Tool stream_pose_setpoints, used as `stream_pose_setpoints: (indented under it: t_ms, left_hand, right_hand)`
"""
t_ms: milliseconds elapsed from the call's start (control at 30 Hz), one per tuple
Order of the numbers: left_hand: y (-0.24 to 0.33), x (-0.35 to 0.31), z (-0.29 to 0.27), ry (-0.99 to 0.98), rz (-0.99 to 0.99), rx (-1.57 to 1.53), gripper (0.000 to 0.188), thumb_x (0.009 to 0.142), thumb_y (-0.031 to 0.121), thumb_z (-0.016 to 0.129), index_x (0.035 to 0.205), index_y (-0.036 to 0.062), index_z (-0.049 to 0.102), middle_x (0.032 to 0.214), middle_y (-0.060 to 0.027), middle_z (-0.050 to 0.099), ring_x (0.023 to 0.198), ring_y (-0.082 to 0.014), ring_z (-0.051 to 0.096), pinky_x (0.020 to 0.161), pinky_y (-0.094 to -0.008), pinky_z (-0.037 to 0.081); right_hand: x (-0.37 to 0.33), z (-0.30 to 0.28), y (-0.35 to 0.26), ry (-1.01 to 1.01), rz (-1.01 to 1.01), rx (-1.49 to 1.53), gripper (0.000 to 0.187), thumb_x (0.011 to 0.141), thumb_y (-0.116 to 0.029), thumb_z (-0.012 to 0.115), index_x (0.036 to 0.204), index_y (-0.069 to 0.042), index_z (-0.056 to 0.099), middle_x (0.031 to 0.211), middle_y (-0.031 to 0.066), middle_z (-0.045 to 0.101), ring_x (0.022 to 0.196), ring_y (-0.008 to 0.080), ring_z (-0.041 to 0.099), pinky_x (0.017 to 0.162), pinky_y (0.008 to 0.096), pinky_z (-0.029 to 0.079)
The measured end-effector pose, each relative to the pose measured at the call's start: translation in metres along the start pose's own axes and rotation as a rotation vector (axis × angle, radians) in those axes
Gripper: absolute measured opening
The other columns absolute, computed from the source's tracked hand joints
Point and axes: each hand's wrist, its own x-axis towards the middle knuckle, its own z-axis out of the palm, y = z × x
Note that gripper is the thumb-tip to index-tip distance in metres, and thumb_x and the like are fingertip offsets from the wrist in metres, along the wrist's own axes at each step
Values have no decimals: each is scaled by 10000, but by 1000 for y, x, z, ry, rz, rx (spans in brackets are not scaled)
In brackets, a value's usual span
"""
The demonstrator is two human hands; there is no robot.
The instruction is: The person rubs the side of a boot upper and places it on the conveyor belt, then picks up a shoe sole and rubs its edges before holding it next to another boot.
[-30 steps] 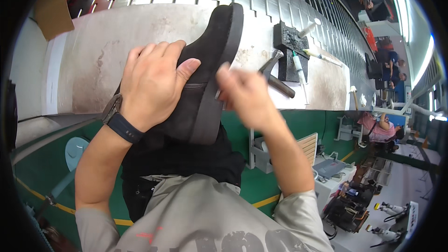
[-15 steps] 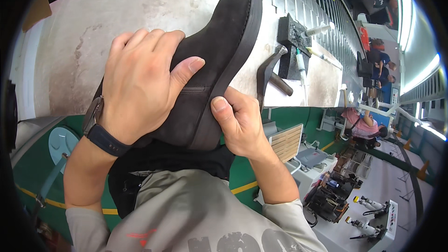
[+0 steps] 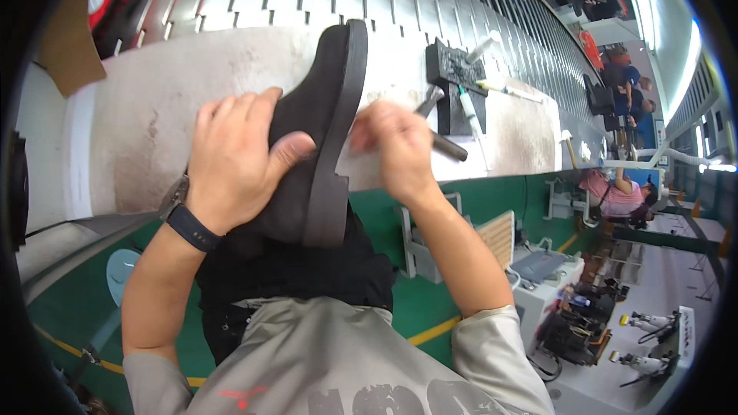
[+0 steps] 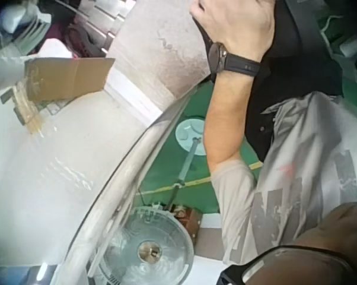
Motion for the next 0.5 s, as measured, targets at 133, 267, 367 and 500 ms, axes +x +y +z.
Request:
stream_pose_setpoints:
  t_ms: [133, 267, 367, 500]
  left_hand:
    - [26, 26, -7, -93, -60, 14, 1167, 861, 817, 686, 1507, -140, 517, 1177, -277, 741, 1115, -431, 710, 1004, -519, 512]
    - [44, 45, 2, -128, -106, 13, 1093, 752, 688, 873, 1407, -134, 576, 1041, -275, 759, 911, -446, 743, 808, -514, 584]
    - [40, 48, 2, -145, -174, 7, 961, 747, 598, 909, 1311, -119, 607, 1020, -288, 753, 912, -464, 739, 809, -519, 584]
    - [26, 52, 0, -231, -276, -184, 835, 816, 579, 860, 1266, -81, 617, 955, -270, 755, 875, -466, 745, 805, -523, 587]
  right_hand:
    - [66, 3, -21, 261, -141, 363, 642, 1153, -510, 426, 1332, 50, 684, 1304, 202, 746, 1245, 288, 695, 1038, 442, 528]
    - [119, 13, -33, 127, -305, 330, 712, 1148, -560, 336, 1324, 18, 713, 1357, 189, 741, 1250, 268, 660, 1111, 406, 435]
    - [159, 41, -44, -226, -61, 183, 696, 1122, -523, 444, 1014, 52, 820, 955, 165, 813, 935, 211, 723, 963, 324, 505]
    - [173, 31, -25, -336, 58, 175, 728, 1103, -589, 465, 1055, 56, 800, 840, 150, 778, 813, 217, 730, 784, 313, 552]
